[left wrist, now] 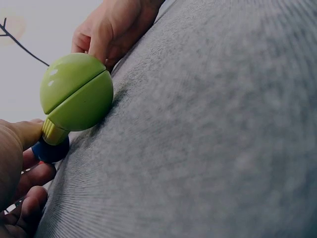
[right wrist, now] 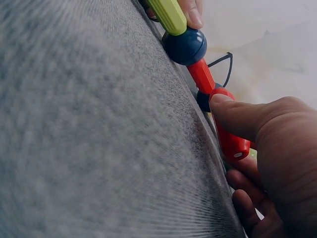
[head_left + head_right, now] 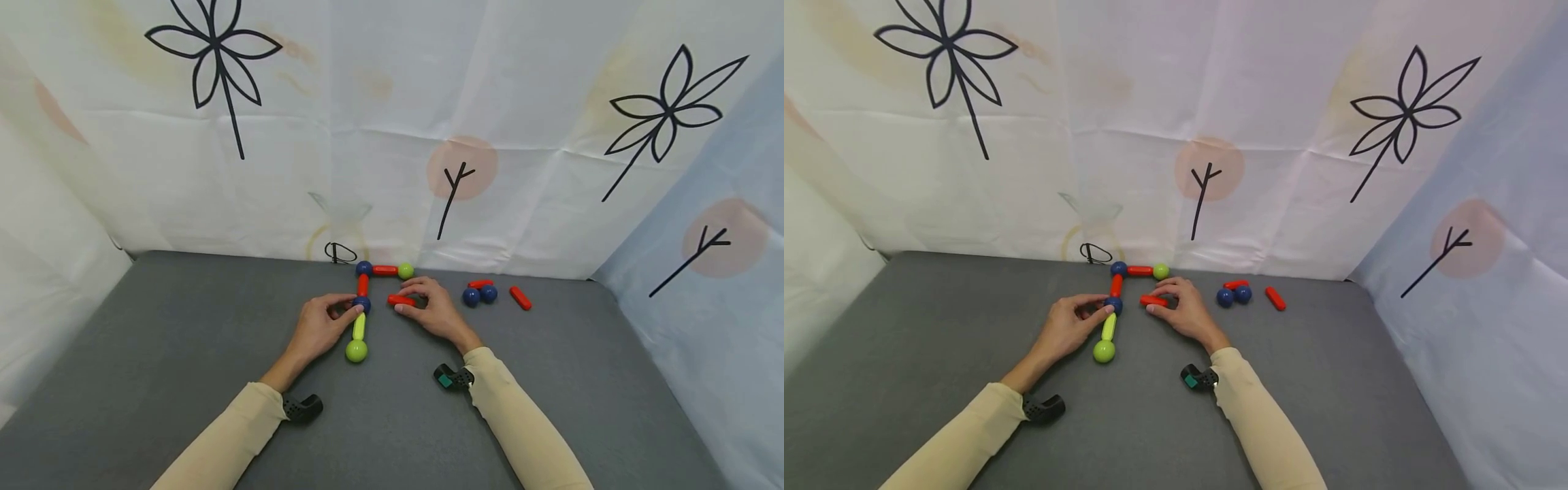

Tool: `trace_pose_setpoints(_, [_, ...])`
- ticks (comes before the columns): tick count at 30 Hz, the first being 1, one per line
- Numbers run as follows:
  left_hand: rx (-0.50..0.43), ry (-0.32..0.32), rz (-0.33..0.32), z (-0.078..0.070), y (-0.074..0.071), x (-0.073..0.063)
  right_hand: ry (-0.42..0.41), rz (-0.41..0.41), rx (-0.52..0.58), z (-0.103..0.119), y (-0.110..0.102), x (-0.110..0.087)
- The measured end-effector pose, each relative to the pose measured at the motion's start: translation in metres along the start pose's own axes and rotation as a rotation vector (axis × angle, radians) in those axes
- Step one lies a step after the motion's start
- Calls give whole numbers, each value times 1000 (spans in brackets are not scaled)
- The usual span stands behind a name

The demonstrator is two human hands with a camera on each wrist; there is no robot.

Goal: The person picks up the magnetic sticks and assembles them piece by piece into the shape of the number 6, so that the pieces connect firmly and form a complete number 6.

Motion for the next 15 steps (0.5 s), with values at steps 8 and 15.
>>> trace_pose_setpoints(8, [0,-13,-2,-1,0,-1,-18,18,-29,4,6,1])
trace_pose_setpoints(15, [3,-13,-5,-2,0,-1,-46,35,2,11,17,2])
Point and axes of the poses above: each hand's wrist, its own x-axis towards the middle knuckle, its own y-axis out of the palm, z = x × y, the point moved 5 cm from there along x, towards the middle knuckle, and after that the axes turned 4 degrees about z, right-handed, at the moved point
